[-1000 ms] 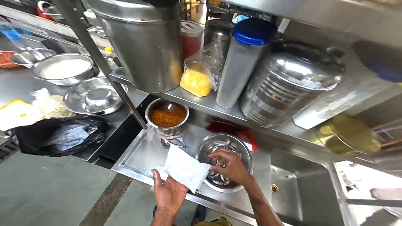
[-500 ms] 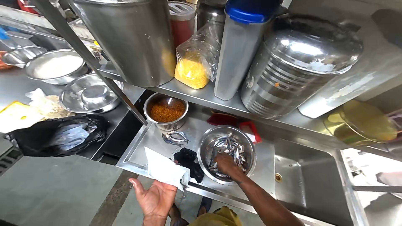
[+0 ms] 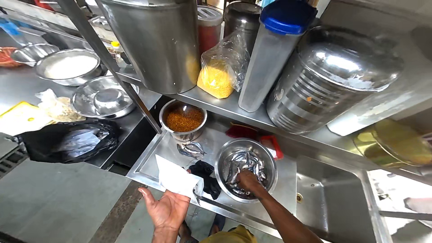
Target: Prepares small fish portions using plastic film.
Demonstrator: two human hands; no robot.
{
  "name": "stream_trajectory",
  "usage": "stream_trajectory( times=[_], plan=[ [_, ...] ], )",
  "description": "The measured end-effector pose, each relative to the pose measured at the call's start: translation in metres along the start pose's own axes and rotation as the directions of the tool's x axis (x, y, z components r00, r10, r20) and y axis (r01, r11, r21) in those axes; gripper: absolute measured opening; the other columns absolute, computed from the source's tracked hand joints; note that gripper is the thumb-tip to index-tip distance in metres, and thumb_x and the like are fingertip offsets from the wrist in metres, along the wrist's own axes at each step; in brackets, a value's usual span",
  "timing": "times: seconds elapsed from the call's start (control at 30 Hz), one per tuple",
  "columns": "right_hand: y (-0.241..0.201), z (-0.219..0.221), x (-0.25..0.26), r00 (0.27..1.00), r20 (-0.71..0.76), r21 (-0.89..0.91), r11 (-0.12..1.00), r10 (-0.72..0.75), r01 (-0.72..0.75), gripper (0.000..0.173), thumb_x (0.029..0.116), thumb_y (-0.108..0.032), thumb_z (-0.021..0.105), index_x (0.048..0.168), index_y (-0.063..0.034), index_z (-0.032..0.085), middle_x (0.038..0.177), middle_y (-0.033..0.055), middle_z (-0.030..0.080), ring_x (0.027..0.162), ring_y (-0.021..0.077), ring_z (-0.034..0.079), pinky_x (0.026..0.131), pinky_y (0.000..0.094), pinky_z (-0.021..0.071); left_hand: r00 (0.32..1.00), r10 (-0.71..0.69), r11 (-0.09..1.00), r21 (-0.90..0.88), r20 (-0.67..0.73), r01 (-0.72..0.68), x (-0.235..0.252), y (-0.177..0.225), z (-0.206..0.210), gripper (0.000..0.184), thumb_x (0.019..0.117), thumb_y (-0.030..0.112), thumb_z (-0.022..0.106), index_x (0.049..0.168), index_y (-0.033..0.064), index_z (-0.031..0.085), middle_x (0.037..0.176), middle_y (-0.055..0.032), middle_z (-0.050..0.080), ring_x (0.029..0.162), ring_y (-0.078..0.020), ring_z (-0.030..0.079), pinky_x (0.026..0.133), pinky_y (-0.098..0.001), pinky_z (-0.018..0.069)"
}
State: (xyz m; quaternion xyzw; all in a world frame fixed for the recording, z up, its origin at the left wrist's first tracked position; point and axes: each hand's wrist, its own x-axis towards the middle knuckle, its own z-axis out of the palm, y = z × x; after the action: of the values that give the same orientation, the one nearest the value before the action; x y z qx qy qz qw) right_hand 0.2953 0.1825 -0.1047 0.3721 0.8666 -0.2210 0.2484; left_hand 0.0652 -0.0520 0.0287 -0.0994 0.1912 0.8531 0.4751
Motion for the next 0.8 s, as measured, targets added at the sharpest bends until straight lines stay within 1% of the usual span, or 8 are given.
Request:
stream_trajectory(
  times=[0.1,0.17,0.33,0.4,0.47,0.57,0.67,0.8],
  plan=[
    [0.013,-0.006,-0.011,0.985,-0.168,0.274,0.962,0.028,0.02,0.028,0.0924,-0.037,0.072,0.108,-0.0144,0.077,0.108,0.0102,0.074,0.107,0.0306,0.069,0.096,0.0591,0.0528,1.0,-0.005,1.0,-0.007,0.011,0.005,0.001,-0.001,0.0,0.111,0.0768,0.095,0.034,0.155,0.016,0.032,0.147,-0.0211,0.052,0.132,-0.0376,0.055,0.102,-0.0577,0.0506],
    [0.016,-0.02,-0.025,0.95,-0.3,0.514,0.854,0.083,0.087,0.032,0.0917,-0.038,0.076,0.107,-0.0098,0.076,0.099,0.0096,0.075,0.096,0.0261,0.071,0.092,0.0544,0.0554,1.0,-0.01,1.0,-0.006,0.025,0.01,0.001,-0.003,-0.002,0.112,0.0766,0.096,0.034,0.155,0.016,0.032,0.147,-0.0214,0.052,0.133,-0.0375,0.055,0.103,-0.0582,0.0499],
    [0.013,-0.064,-0.069,0.844,-0.503,0.84,0.335,0.188,0.426,0.026,0.097,-0.019,0.072,0.116,-0.0022,0.068,0.103,0.0111,0.075,0.092,0.0228,0.074,0.087,0.0421,0.0617,0.999,-0.02,1.0,-0.015,0.039,0.02,0.005,-0.01,0.001,0.111,0.0774,0.095,0.035,0.153,0.0143,0.034,0.145,-0.021,0.054,0.13,-0.0367,0.057,0.1,-0.0564,0.052],
    [0.008,-0.081,-0.084,0.821,-0.517,0.854,0.089,0.242,0.512,0.025,0.1005,-0.013,0.065,0.123,-0.0005,0.064,0.109,0.0144,0.074,0.097,0.0267,0.073,0.091,0.0441,0.0612,0.998,-0.028,0.999,-0.02,0.055,0.029,0.007,-0.014,0.003,0.11,0.0775,0.095,0.035,0.153,0.0143,0.036,0.145,-0.0203,0.054,0.13,-0.0361,0.057,0.1,-0.0565,0.0519],
    [0.004,-0.092,-0.088,0.809,-0.484,0.832,-0.113,0.334,0.544,0.022,0.1048,-0.015,0.058,0.124,-0.0048,0.061,0.109,0.0127,0.072,0.092,0.0239,0.072,0.086,0.0423,0.061,0.998,-0.029,1.0,-0.01,0.054,0.029,0.009,-0.02,0.008,0.109,0.0772,0.095,0.036,0.152,0.0149,0.038,0.143,-0.0199,0.056,0.129,-0.036,0.058,0.099,-0.0571,0.0524],
    [0.003,-0.093,-0.081,0.846,-0.296,0.82,-0.336,0.444,0.464,0.031,0.1083,-0.025,0.052,0.134,-0.0091,0.058,0.113,0.0149,0.072,0.094,0.027,0.073,0.08,0.0438,0.062,1.0,-0.008,0.999,0.032,0.011,0.007,0.013,-0.03,0.016,0.109,0.0778,0.096,0.029,0.152,0.0162,0.037,0.139,-0.0181,0.059,0.125,-0.0344,0.061,0.097,-0.0576,0.0537],
    [-0.001,-0.083,-0.078,0.871,-0.177,0.884,-0.315,0.458,0.345,0.032,0.11,-0.02,0.047,0.137,-0.0045,0.054,0.114,0.0171,0.07,0.095,0.0285,0.073,0.08,0.0452,0.0625,0.999,0.03,0.999,0.035,-0.027,-0.029,0.023,-0.038,0.017,0.109,0.0798,0.096,0.023,0.153,0.0166,0.036,0.141,-0.0172,0.058,0.129,-0.0342,0.058,0.101,-0.06,0.0503],
    [-0.025,-0.075,-0.112,0.919,-0.313,0.944,-0.026,0.24,0.328,0.037,0.1043,-0.006,0.053,0.14,0.0041,0.055,0.121,0.0216,0.069,0.101,0.033,0.073,0.087,0.047,0.0631,0.995,0.077,0.997,0.021,-0.065,-0.076,0.036,-0.045,0.012,0.107,0.0803,0.095,0.022,0.154,0.0191,0.036,0.142,-0.0164,0.058,0.128,-0.0345,0.058,0.1,-0.061,0.05]
  ],
)
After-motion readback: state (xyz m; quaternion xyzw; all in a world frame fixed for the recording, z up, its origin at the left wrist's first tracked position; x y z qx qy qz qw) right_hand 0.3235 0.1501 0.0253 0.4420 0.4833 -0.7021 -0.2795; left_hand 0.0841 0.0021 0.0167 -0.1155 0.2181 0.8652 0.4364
